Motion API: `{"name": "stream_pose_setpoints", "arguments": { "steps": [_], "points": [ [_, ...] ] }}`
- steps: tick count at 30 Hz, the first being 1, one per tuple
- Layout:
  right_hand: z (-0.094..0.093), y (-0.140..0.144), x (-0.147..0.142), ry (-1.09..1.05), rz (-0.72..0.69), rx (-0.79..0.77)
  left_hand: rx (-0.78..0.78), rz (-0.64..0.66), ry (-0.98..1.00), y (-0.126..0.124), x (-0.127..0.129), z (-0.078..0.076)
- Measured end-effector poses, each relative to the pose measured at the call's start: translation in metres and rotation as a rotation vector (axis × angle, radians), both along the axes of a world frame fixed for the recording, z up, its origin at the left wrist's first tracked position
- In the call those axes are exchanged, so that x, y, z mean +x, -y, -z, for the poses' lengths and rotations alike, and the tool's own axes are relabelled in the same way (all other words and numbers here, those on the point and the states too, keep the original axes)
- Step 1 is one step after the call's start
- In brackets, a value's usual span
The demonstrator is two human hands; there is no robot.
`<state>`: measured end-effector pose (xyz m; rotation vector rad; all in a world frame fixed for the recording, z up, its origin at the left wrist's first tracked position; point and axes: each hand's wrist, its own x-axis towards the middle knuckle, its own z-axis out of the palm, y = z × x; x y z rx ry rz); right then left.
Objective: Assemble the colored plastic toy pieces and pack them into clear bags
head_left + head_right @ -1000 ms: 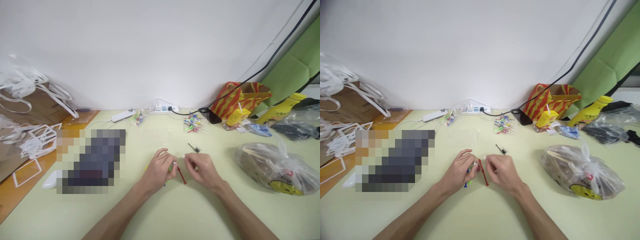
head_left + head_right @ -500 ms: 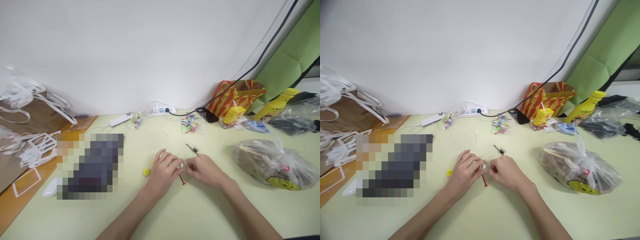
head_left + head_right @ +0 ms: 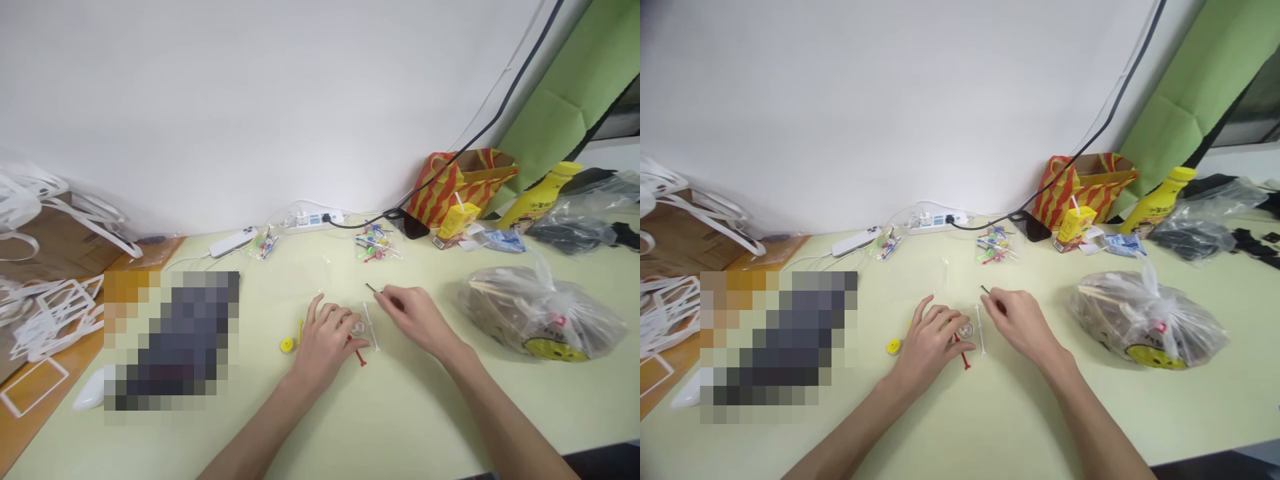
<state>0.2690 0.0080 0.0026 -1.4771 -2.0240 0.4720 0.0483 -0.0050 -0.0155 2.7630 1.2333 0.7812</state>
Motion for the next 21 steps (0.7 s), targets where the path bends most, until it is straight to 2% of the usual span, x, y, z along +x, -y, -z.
{"name": "stream_pose_setpoints", "arguments": {
  "steps": [3,5,8,12,14,17,21],
  "points": [
    [0.009,-0.009,0.008,0.020,0.154,0.120,0.014,0.018,0.035,0.003,-0.005,-0.005],
    [0.017,-0.012,0.010,0.103,0.135,0.122,0.019,0.054,0.066,0.004,-0.010,-0.009],
    [0.028,-0.014,0.009,0.209,0.092,0.039,0.026,0.100,0.102,0.004,-0.017,-0.014],
    [0.032,-0.016,0.007,0.164,0.125,-0.018,0.045,0.108,0.144,0.004,-0.021,-0.017],
    [0.028,-0.017,0.008,0.025,0.156,-0.006,0.050,0.106,0.168,0.004,-0.021,-0.017],
    [0.018,-0.016,0.005,-0.327,0.132,-0.037,0.044,0.089,0.216,0.004,-0.021,-0.016],
    [0.009,-0.010,-0.008,-0.816,-0.108,-0.281,0.033,0.066,0.273,0.004,-0.020,-0.014]
  ]
}}
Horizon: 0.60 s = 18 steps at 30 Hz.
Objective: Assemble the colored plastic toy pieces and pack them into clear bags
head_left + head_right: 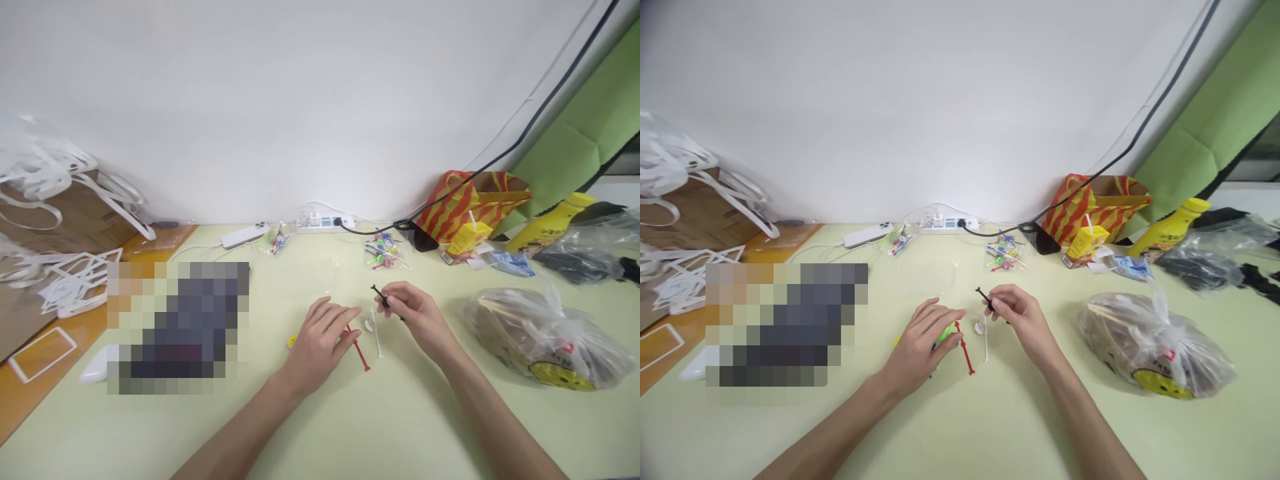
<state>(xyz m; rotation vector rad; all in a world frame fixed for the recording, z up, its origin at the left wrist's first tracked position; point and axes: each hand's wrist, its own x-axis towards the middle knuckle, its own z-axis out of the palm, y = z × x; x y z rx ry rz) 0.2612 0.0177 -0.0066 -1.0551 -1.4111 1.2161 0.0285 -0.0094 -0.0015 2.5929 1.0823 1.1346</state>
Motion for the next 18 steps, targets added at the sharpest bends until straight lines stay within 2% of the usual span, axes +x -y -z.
{"name": "stream_pose_setpoints", "arguments": {
  "steps": [4,12,15,18],
  "points": [
    [0.000,0.010,-0.021,-0.196,-0.196,-0.154,0.022,0.016,0.027,0.002,0.002,0.001],
    [-0.007,0.026,-0.041,-0.264,-0.366,-0.236,0.127,0.035,0.091,0.005,0.004,0.000],
    [-0.010,0.028,-0.043,-0.218,-0.373,-0.217,0.135,0.037,0.120,0.004,0.004,-0.002],
    [-0.008,0.028,-0.044,-0.112,-0.258,-0.120,0.130,0.005,0.140,0.003,0.002,-0.003]
  ]
}}
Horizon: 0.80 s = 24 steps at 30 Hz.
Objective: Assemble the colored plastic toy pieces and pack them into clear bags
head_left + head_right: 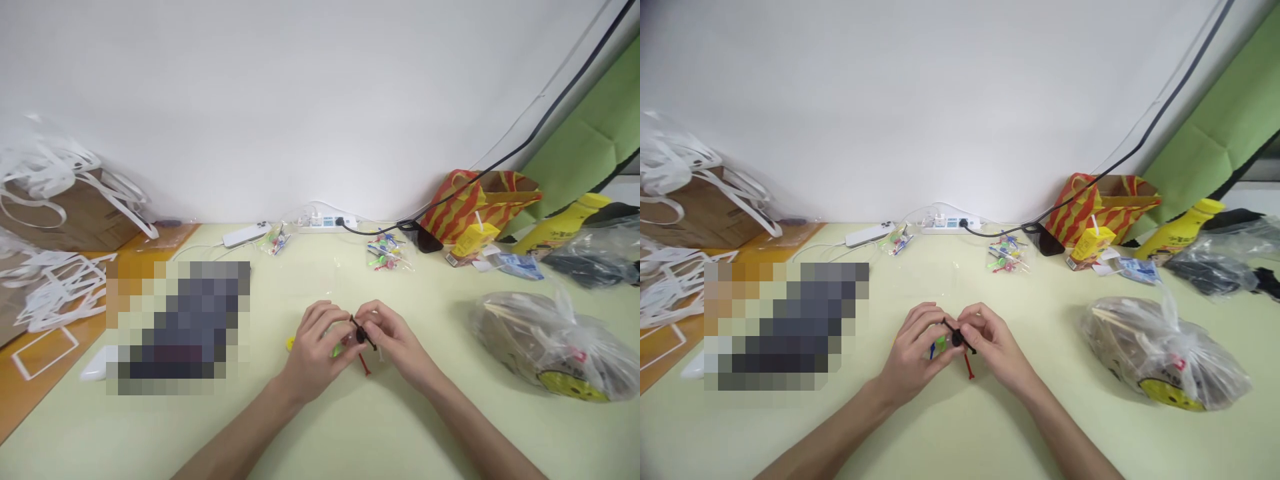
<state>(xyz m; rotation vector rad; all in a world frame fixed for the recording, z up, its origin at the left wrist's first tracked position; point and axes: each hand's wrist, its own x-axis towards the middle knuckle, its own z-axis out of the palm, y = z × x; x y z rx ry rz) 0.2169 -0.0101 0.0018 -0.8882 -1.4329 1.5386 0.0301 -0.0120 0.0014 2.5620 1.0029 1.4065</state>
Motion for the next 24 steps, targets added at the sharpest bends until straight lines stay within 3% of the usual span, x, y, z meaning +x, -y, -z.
{"name": "stream_pose_setpoints", "arguments": {
  "steps": [4,10,18,24],
  "points": [
    [0.0040,-0.0016,0.0010,0.125,0.207,0.098,0.018,-0.046,0.025,-0.0031,-0.0042,-0.0011],
    [0.0014,-0.0008,0.0017,0.103,-0.020,0.035,0.012,-0.052,-0.025,-0.0045,-0.0066,-0.0016],
    [0.0010,-0.0019,0.0018,0.217,-0.043,0.135,0.010,-0.083,-0.044,-0.0050,-0.0083,-0.0021],
    [0.0030,-0.0012,0.0017,0.170,-0.022,0.148,-0.006,-0.089,-0.063,-0.0062,-0.0081,-0.0016]
  ]
}}
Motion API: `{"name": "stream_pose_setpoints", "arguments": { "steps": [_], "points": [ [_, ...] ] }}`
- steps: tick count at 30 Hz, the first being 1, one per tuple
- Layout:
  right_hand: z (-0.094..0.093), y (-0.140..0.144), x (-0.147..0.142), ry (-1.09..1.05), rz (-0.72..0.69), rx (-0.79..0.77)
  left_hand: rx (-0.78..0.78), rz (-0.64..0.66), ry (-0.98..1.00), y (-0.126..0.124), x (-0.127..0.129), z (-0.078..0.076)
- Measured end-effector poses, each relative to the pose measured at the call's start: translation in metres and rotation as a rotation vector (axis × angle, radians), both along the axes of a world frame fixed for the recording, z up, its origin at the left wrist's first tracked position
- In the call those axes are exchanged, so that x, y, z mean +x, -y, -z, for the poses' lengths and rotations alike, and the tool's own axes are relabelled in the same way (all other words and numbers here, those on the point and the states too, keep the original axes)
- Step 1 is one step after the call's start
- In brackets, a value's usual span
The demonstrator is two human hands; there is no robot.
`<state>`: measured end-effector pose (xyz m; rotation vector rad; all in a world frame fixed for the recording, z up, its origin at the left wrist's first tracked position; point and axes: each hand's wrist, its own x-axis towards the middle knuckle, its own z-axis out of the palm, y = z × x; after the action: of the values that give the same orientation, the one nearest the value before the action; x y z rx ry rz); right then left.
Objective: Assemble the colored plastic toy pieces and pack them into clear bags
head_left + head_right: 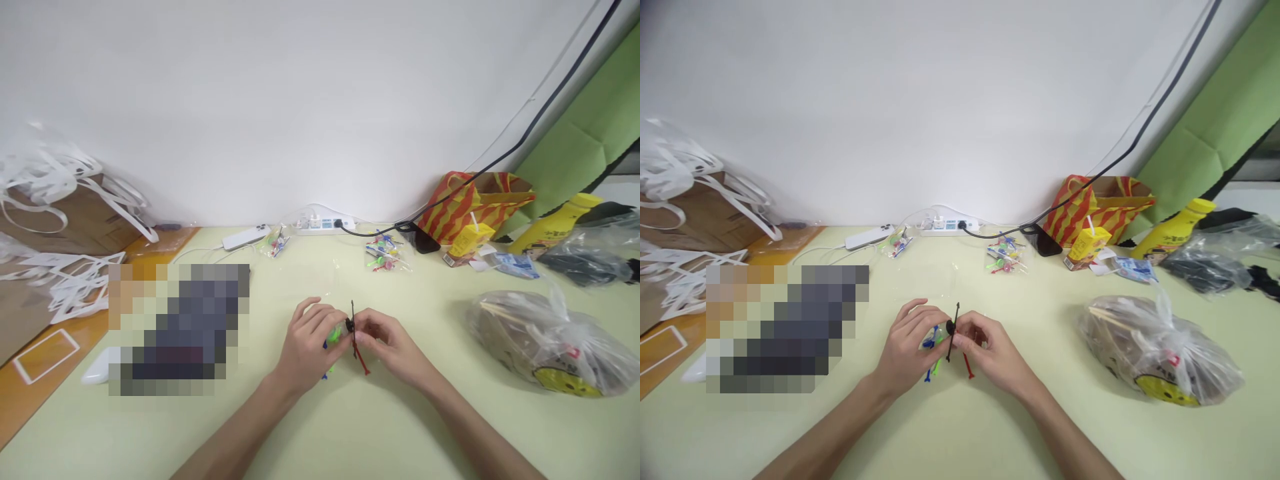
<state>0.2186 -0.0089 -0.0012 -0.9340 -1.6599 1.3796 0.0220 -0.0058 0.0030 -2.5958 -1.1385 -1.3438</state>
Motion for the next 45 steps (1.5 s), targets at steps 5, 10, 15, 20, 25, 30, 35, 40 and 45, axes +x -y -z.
{"name": "stream_pose_setpoints", "arguments": {
  "steps": [5,10,15,20,25,30,35,40,45],
  "points": [
    [-0.001,0.001,0.000,-0.017,0.004,-0.005,-0.007,0.004,-0.002,0.000,0.000,0.000],
    [-0.003,0.002,0.000,-0.016,0.043,-0.032,-0.004,0.010,-0.012,0.001,-0.001,0.000],
    [-0.004,0.002,0.000,-0.018,0.024,-0.019,0.006,0.004,-0.019,0.000,-0.001,0.001],
    [0.000,0.001,-0.002,0.021,0.039,-0.041,0.029,-0.002,-0.031,0.000,0.000,0.002],
    [-0.001,0.001,-0.001,0.039,0.052,-0.038,0.018,-0.003,-0.031,-0.001,-0.001,0.001],
    [-0.006,0.001,0.001,0.065,0.074,-0.014,-0.016,-0.016,-0.059,-0.001,-0.001,0.003],
    [-0.002,0.004,-0.001,0.171,0.125,0.136,-0.029,-0.021,-0.094,-0.001,-0.001,0.004],
    [0.005,0.008,-0.001,0.283,0.167,0.425,-0.003,-0.041,-0.121,-0.002,-0.001,0.003],
    [0.010,0.008,-0.004,0.348,0.207,0.665,0.038,-0.042,-0.103,-0.004,0.003,0.002]
  ]
}}
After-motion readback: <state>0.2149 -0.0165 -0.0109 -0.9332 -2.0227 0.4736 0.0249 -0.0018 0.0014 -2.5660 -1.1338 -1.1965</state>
